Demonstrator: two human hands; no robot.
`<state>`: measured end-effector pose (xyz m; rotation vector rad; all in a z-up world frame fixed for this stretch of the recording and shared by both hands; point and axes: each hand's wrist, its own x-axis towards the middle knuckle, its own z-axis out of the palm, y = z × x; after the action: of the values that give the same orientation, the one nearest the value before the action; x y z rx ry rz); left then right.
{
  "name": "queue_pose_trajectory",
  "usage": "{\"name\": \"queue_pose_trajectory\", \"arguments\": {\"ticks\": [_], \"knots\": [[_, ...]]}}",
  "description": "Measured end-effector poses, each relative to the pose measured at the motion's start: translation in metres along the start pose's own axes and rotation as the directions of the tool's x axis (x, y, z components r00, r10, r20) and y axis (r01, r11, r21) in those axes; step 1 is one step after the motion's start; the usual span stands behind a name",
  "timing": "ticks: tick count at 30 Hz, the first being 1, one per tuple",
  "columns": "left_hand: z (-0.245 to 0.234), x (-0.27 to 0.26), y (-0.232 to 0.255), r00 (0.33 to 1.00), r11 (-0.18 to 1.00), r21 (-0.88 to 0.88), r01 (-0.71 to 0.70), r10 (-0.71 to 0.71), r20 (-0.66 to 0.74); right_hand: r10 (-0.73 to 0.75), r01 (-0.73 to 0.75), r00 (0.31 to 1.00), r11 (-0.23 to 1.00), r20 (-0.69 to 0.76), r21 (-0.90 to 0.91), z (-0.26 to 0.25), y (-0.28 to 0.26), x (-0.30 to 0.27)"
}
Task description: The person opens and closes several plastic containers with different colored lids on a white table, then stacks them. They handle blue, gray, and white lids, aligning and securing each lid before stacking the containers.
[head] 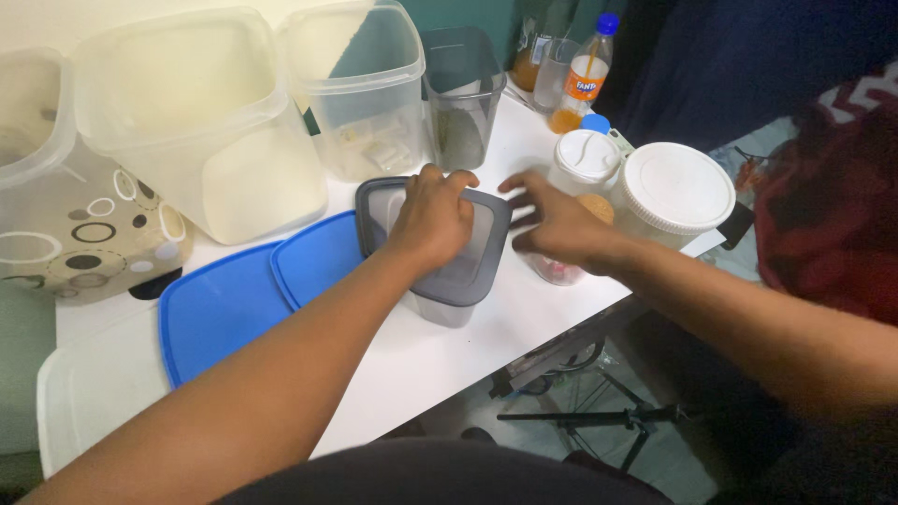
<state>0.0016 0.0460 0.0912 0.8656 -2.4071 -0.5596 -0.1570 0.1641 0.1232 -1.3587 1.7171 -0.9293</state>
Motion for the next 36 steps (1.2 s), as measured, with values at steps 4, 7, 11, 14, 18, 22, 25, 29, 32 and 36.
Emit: {"name": "queue_pose_trajectory", "arguments": {"ticks": [4,7,11,14,18,22,25,29,32,36], "knots": [[-0.009,-0.018,0.002,1.000,0.989,0.150,0.007,-0.008,0.008,0.105,-0.095,0.953,0.994,0.283,-0.047,0.014,0.009,-0.009],[-0.016,-0.029,0.007,0.999,0.958,0.282,-0.043,0.043,0.006,0.185,-0.192,0.943,0.981,0.276,0.001,0.036,0.013,-0.017],[-0.018,-0.038,0.014,0.957,0.928,0.245,-0.280,0.290,-0.003,0.089,-0.084,0.957,0.996,0.277,-0.029,0.049,0.018,-0.013],[-0.017,-0.042,0.018,0.884,0.875,0.137,-0.465,0.466,0.025,0.014,-0.016,0.937,1.000,0.348,0.004,0.048,0.026,-0.008],[-0.014,-0.045,0.018,0.870,0.875,0.033,-0.484,0.477,0.122,-0.008,-0.014,0.914,0.999,0.407,0.051,0.052,0.037,-0.005],[-0.014,-0.046,0.016,0.855,0.862,0.063,-0.503,0.485,0.184,-0.027,0.007,0.906,0.999,0.423,0.049,0.056,0.040,-0.002],[-0.014,-0.048,0.013,0.831,0.833,0.067,-0.550,0.536,0.150,-0.015,0.008,0.915,1.000,0.403,0.020,0.058,0.043,0.001],[-0.011,-0.048,0.011,0.814,0.817,0.005,-0.576,0.573,0.094,-0.129,0.128,0.914,0.991,0.385,0.026,0.057,0.052,0.009],[-0.012,-0.047,0.012,0.812,0.813,-0.036,-0.581,0.582,0.052,-0.188,0.200,0.902,0.980,0.389,0.008,0.057,0.059,0.014],[-0.016,-0.044,0.018,0.828,0.830,-0.043,-0.556,0.558,0.053,-0.162,0.152,0.903,0.987,0.399,0.056,0.054,0.064,0.016]]}}
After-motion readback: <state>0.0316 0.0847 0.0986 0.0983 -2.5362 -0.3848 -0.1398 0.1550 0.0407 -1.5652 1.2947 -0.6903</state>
